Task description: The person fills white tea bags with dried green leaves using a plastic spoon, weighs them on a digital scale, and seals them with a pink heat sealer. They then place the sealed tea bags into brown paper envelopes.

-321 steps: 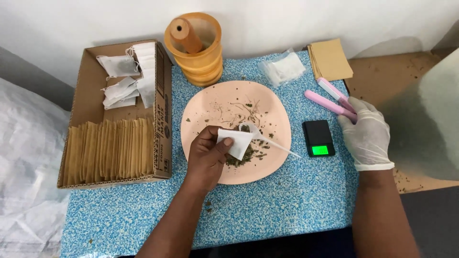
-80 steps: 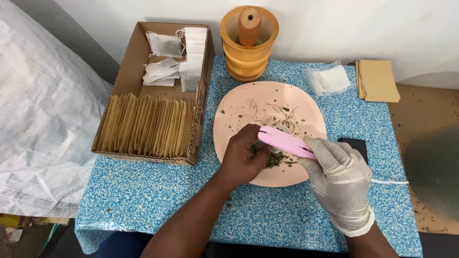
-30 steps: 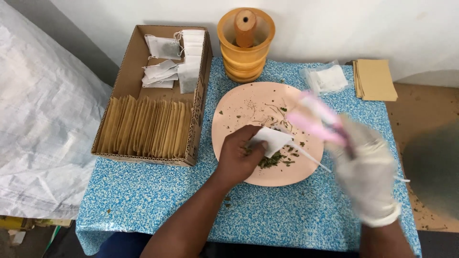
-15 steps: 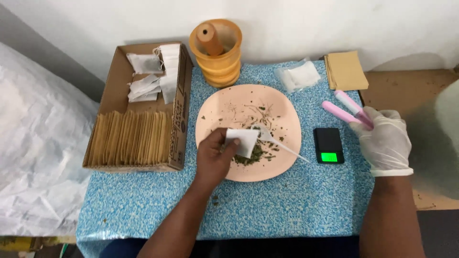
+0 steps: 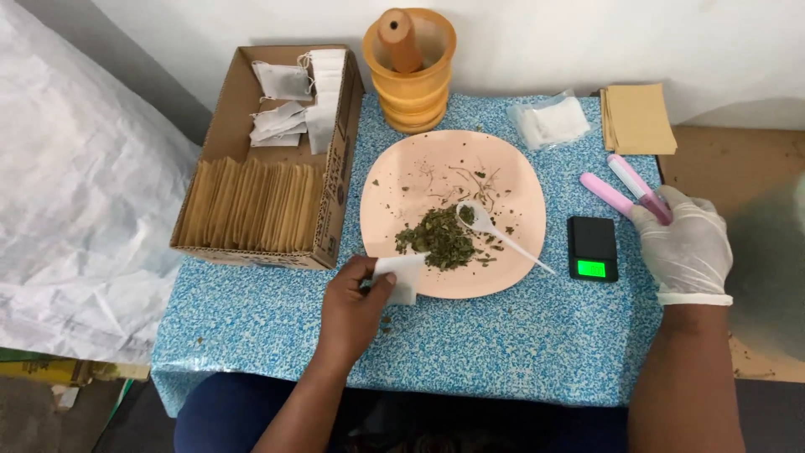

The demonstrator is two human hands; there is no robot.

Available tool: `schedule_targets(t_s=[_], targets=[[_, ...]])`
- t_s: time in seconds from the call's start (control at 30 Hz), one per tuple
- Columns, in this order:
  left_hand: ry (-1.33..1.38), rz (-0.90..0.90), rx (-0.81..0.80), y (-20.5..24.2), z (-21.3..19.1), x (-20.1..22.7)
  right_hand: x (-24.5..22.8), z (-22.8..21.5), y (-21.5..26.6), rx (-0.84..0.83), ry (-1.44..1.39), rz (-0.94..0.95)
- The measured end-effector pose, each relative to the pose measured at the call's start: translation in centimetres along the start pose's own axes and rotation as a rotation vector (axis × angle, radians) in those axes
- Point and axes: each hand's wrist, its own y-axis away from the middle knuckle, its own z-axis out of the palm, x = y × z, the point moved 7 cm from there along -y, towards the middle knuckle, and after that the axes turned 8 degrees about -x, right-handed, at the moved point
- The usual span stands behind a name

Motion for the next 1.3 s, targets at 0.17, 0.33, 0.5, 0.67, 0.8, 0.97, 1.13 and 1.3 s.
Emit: schedule_targets(t_s=[0.17,0.33,0.5,0.67,0.8,0.97,1.13,1.3], targets=[[-0.056,-0.057,-0.055,0.2,0.0,-0.2,-0.9,-1.0,1.0,0.049,-0.048,-0.022],[-0.235,-0.034,-0.015,-0.1,-0.7,0.0,0.1,-1.1,0.7,0.135,-0.043,0.007],[-0.356,0.079,0.061,0.2,-1.0,-0.4,0.2,-2.3,0.8,0.269,-0.095,-0.142],[-0.324,0.065,0.141,1.3,-1.5,1.4,-0.9,-4.8,1.0,0.331,-0.125,-0.161],[-0.337,0.241,0.164,1.9,-0.8,1.7,-1.4,-5.4,-0.9,0.207,-0.213,-0.03],[-0.331,0.478,0.159,1.1,0.7,6.0,1.3,-2.5,-8.2,0.204,-0.15,0.001],[-0.318,0.625,0.117,-1.2,1.8,9.9,0.2,-3.0,-11.4,0.028,-0.259,0.196],[-0.225,0.775,0.086,-3.0,1.9,12.6,0.0,-1.6,-12.9,-0.079,-0.352,0.319]])
